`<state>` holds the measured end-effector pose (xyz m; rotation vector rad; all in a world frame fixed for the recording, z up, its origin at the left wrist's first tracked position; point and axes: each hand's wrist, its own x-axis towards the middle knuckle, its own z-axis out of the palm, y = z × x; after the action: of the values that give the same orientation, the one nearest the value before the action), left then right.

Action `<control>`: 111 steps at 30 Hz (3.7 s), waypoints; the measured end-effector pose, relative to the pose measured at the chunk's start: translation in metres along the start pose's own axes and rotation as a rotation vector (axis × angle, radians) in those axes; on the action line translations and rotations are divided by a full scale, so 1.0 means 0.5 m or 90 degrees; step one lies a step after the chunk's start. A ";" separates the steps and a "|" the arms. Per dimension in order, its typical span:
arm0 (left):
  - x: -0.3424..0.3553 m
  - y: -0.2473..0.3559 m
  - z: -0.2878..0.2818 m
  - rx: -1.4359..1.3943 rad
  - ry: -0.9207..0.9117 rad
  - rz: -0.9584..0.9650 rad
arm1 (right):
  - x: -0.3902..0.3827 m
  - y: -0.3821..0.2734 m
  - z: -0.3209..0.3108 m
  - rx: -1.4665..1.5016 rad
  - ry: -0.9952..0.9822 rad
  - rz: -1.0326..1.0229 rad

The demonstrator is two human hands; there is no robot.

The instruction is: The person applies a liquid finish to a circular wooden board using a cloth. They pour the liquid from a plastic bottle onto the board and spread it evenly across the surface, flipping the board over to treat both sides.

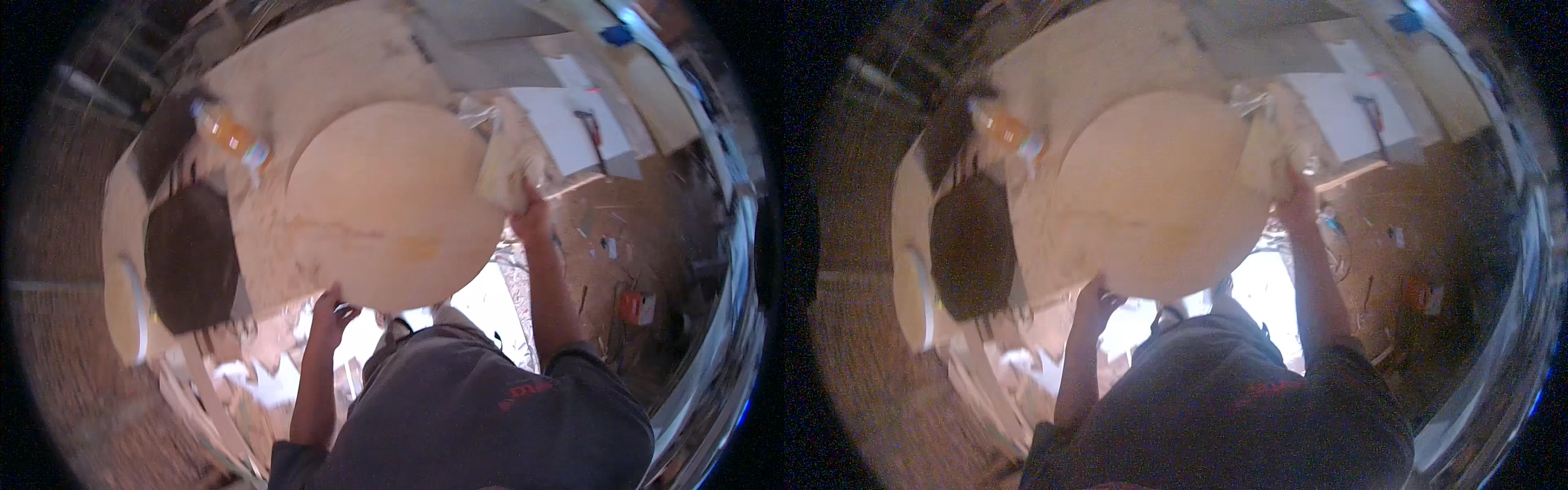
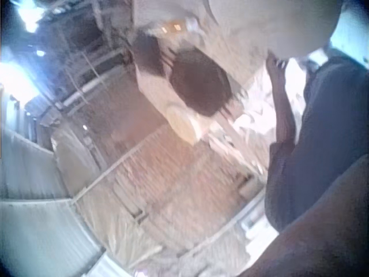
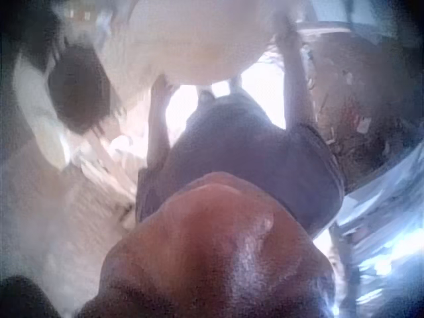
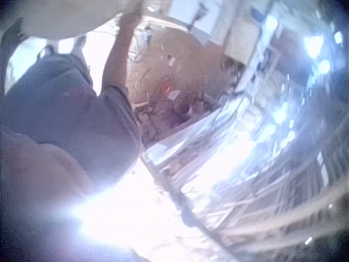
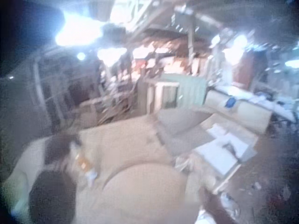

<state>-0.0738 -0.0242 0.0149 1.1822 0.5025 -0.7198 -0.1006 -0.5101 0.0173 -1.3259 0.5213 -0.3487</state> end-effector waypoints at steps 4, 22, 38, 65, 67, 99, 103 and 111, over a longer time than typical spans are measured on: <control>-0.032 -0.033 0.064 0.057 -0.002 0.012 | 0.101 -0.099 0.078 0.369 0.025 0.194; 0.011 -0.009 0.088 0.047 -0.037 0.012 | -0.019 -0.182 0.258 -0.967 -0.324 -0.385; 0.041 -0.036 0.068 -0.075 -0.096 0.010 | -0.283 -0.216 0.186 -0.860 -0.447 -0.101; 0.004 -0.071 0.070 -0.144 -0.052 0.073 | -0.044 -0.148 0.335 -1.148 -0.421 -0.328; -0.002 -0.060 0.076 -0.133 -0.052 0.072 | -0.127 -0.165 0.319 -1.209 -0.468 -0.256; -0.042 -0.127 0.211 -0.225 0.168 0.104 | 0.156 -0.197 0.246 -1.114 -0.461 -0.402; -0.045 -0.126 0.208 -0.212 0.145 0.113 | 0.014 -0.206 0.184 -1.190 -0.563 -0.312; -0.027 -0.144 0.198 -0.219 0.103 0.113 | -0.120 -0.247 0.043 -0.917 -0.488 -0.200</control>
<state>-0.1372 -0.1297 0.0089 0.9500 0.6198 -0.3682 -0.1325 -0.4877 0.1505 -2.7558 -0.2145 0.4190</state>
